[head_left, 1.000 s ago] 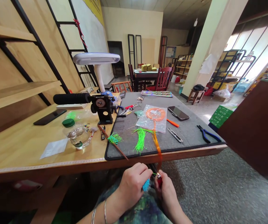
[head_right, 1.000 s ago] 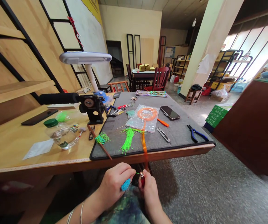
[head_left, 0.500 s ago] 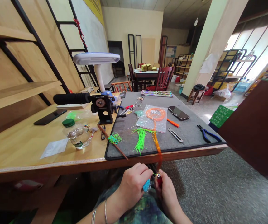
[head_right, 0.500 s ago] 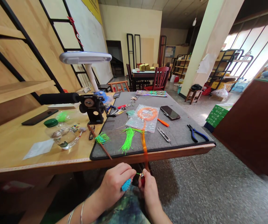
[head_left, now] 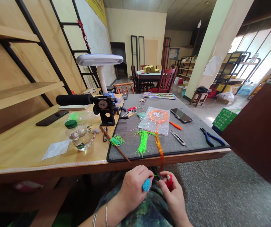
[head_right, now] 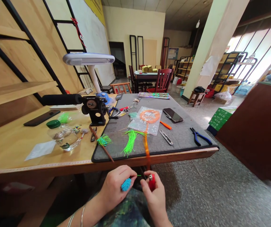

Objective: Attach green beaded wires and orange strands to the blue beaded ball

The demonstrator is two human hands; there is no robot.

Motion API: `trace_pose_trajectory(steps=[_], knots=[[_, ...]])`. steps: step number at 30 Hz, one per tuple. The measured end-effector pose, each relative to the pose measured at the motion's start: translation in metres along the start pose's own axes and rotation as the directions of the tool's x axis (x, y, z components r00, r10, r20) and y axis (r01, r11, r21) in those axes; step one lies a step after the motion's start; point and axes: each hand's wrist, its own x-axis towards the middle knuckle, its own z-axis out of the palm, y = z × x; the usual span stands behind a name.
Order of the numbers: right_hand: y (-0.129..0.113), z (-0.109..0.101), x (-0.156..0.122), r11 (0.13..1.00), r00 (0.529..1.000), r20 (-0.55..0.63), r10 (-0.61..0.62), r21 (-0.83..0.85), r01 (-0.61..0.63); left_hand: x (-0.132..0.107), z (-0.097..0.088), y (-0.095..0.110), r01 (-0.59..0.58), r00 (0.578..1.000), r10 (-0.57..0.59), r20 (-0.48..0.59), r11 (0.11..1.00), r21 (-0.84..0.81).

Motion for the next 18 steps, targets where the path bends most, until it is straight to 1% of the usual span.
trace_pose_trajectory(steps=[3,10,14,18], knots=[[-0.0040,0.0009,-0.0006,0.991,0.993,-0.043,-0.109,-0.084,0.105,-0.0005,0.0013,-0.0002,0.011,1.000,-0.012,-0.015,0.999,-0.032],[-0.0052,0.0034,0.0005,0.958,0.971,0.028,-0.235,-0.162,0.237,-0.0009,0.0031,-0.0005,0.035,0.999,-0.033,0.024,0.997,-0.065],[-0.0089,0.0017,0.0016,0.954,0.969,0.056,-0.240,-0.169,0.246,-0.0021,0.0043,-0.0015,0.042,0.999,-0.040,0.037,0.996,-0.077],[-0.0099,0.0028,0.0012,0.973,0.982,0.056,-0.182,-0.131,0.188,-0.0029,0.0057,-0.0026,0.052,0.998,-0.049,0.044,0.996,-0.071]])
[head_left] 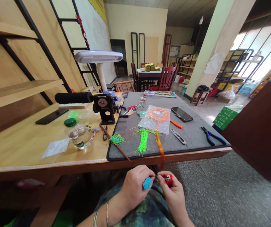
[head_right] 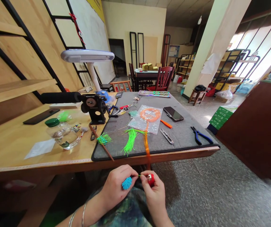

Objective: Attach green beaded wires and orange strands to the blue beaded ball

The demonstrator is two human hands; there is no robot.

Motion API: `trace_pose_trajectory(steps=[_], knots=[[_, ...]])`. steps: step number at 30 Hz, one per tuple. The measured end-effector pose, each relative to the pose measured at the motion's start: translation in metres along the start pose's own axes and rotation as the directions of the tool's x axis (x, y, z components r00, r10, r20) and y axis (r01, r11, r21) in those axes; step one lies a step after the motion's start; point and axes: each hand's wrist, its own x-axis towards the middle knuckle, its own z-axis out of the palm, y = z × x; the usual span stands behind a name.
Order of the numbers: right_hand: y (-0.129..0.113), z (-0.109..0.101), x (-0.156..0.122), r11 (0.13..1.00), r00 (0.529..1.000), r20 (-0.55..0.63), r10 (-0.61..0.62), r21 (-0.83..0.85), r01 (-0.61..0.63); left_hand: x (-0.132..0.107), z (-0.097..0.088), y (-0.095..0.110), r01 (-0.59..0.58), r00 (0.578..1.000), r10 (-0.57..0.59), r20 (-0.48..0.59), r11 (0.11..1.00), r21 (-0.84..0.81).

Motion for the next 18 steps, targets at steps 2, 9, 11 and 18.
trace_pose_trajectory(steps=[2,9,11,18], knots=[[0.002,0.000,-0.001,0.999,0.999,-0.008,0.032,0.016,-0.032,0.000,0.000,0.000,0.009,1.000,-0.009,-0.005,1.000,-0.004],[-0.006,-0.027,0.017,0.941,0.986,-0.094,-0.136,-0.325,0.099,0.004,-0.005,0.002,0.146,0.988,-0.150,-0.019,0.979,-0.142],[-0.016,-0.040,0.035,0.810,0.959,-0.079,-0.273,-0.557,0.185,0.005,-0.005,0.003,0.204,0.977,-0.211,-0.015,0.958,-0.199],[-0.037,-0.047,0.093,0.353,0.865,0.158,-0.476,-0.867,0.352,0.010,-0.006,0.009,0.342,0.922,-0.385,-0.045,0.863,-0.372]])
